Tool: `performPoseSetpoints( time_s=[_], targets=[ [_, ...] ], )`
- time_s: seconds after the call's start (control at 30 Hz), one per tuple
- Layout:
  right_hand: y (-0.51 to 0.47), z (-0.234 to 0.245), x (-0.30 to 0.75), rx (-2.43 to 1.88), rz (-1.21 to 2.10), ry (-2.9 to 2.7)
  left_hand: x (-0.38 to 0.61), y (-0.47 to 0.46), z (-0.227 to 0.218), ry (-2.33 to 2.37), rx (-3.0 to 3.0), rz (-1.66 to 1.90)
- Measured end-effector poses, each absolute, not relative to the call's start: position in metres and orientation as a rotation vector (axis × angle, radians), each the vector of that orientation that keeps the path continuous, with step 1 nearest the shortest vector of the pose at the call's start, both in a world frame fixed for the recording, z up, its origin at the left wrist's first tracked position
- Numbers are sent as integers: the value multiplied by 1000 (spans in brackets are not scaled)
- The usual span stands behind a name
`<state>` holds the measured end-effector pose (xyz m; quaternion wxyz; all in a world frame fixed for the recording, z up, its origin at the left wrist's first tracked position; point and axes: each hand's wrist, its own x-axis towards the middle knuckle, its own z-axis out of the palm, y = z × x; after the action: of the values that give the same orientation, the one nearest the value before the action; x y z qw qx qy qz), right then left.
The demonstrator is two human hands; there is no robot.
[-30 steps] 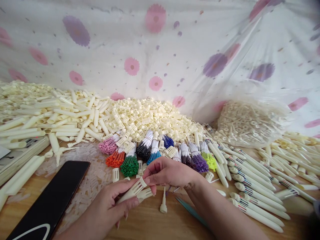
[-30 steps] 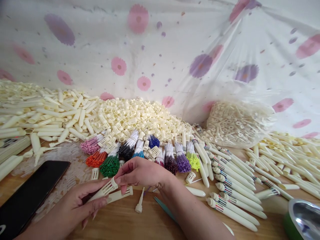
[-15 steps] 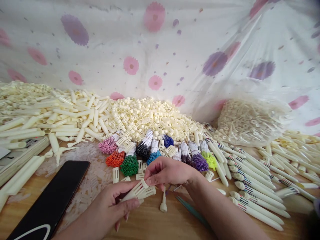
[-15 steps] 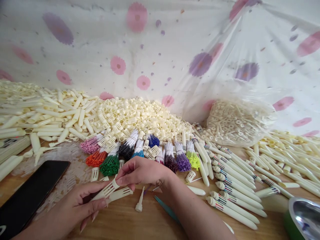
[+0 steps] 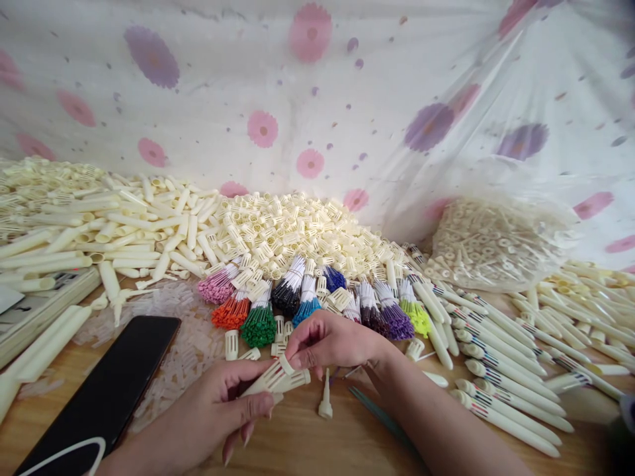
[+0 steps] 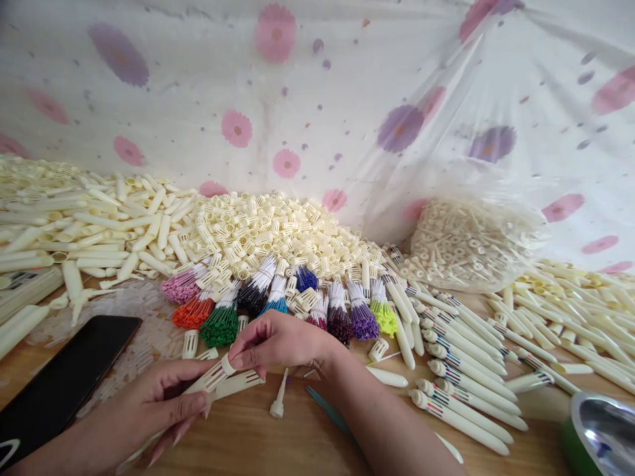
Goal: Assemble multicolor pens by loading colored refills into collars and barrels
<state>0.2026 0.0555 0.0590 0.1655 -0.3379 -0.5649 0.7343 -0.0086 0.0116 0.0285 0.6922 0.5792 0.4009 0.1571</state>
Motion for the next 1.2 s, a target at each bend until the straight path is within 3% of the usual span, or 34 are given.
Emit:
performPoseSetpoints(
  time_s=[0.5, 0.73, 0.87, 1.03, 1.2],
  targets=[
    [53, 69, 204, -1082, 2093, -1557, 0, 10, 39, 1141, 1524, 580],
    [50, 73, 201, -1135, 1829, -1654, 0, 14, 33, 1247, 1352, 641],
    [51, 73, 206, -1190, 1548, -1663, -1, 17, 28, 1289, 1196, 895],
    [54, 67, 195, -1228, 876, -1911, -1, 18, 41, 1240, 763, 1419],
    [79, 56, 157, -998, 152, -2467, 4, 21, 52, 1263, 480, 1498]
  ],
)
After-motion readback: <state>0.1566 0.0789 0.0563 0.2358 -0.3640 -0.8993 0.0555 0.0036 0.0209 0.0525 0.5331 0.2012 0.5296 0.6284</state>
